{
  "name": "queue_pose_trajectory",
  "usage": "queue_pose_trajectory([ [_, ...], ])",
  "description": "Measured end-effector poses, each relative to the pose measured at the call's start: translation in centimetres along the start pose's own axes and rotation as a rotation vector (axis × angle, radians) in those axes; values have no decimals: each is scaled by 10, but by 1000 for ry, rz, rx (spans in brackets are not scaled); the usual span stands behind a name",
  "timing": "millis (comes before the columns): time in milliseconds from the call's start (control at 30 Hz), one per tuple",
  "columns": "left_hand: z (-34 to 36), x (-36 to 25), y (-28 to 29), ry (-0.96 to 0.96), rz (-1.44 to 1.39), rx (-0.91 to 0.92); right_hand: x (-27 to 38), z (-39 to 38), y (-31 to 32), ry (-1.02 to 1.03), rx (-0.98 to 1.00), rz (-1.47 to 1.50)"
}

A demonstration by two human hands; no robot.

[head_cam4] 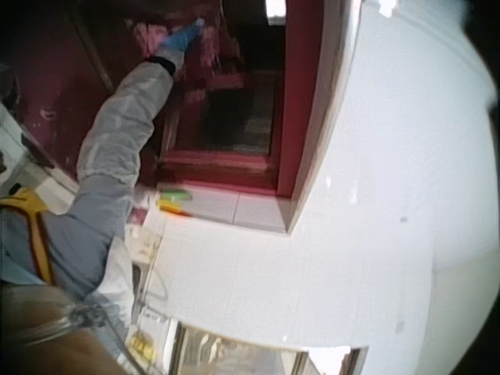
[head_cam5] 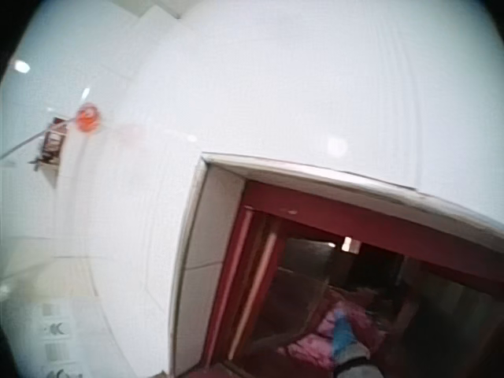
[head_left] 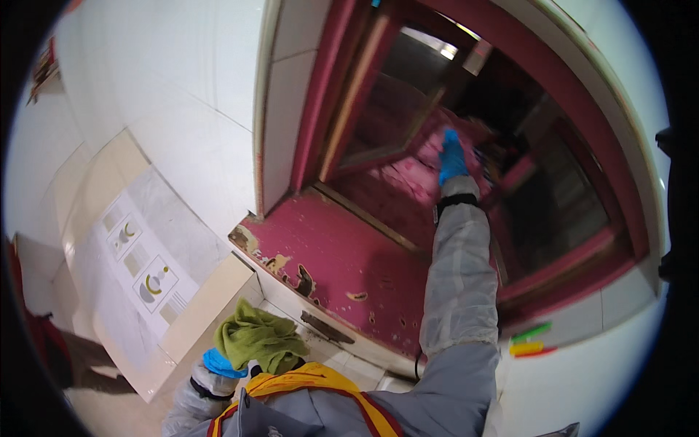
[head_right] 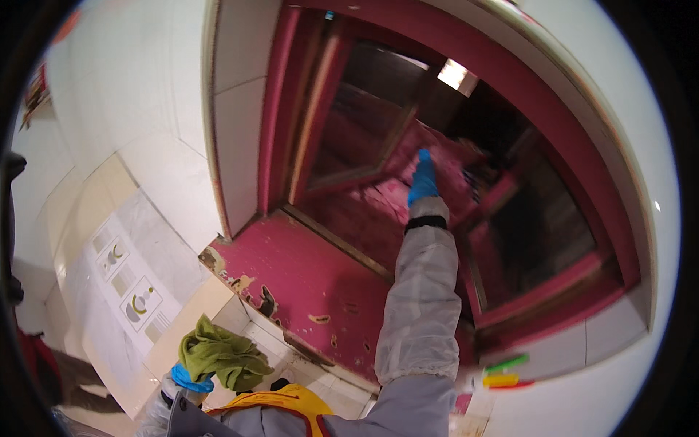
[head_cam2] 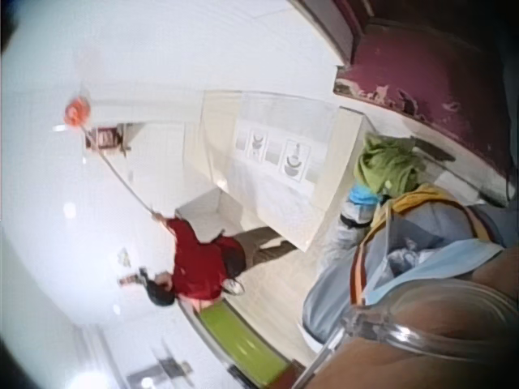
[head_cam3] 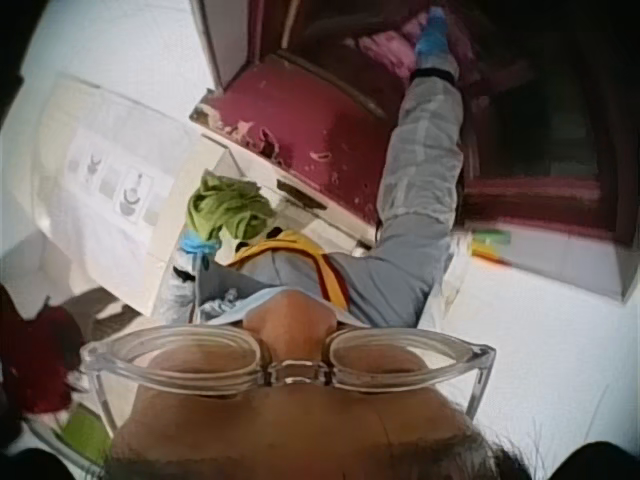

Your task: The person washes a green cloth in a sink, wrings it out, and then wipes a red-framed window. Another person mops the wall in the background.

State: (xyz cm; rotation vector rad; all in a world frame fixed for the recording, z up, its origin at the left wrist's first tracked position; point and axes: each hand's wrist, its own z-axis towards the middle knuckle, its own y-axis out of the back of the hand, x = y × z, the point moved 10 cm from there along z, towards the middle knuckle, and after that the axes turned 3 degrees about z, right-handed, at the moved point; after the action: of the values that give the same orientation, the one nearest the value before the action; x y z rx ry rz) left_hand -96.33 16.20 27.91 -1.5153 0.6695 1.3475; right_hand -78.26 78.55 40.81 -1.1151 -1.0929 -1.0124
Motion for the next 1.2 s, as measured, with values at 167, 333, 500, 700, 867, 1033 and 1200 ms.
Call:
queue_pose_trajectory([
  [167, -14, 6, -3, 182, -131, -115, -21, 29, -56, -23, 241, -11],
  [333, -14, -5, -18, 253, -179, -123, -35, 30, -73, -138, 174, 202],
  [500, -11, -4, -21, 350, -139, -94, -26, 21, -37, -35, 163, 100],
  [700, -7, -7, -27, 279, -237, 110, 10, -83, 13, 5, 112, 24],
  [867, -13, -14, -39, 218, -152, 384, 57, -181, 22, 178, 23, 33],
  [1033, -37, -8, -32, 328, -212, 393, 50, -226, 32, 81, -29, 204],
  [1200, -62, 6, -3, 365, 32, 285, 45, -250, 39, 119, 59, 122],
])
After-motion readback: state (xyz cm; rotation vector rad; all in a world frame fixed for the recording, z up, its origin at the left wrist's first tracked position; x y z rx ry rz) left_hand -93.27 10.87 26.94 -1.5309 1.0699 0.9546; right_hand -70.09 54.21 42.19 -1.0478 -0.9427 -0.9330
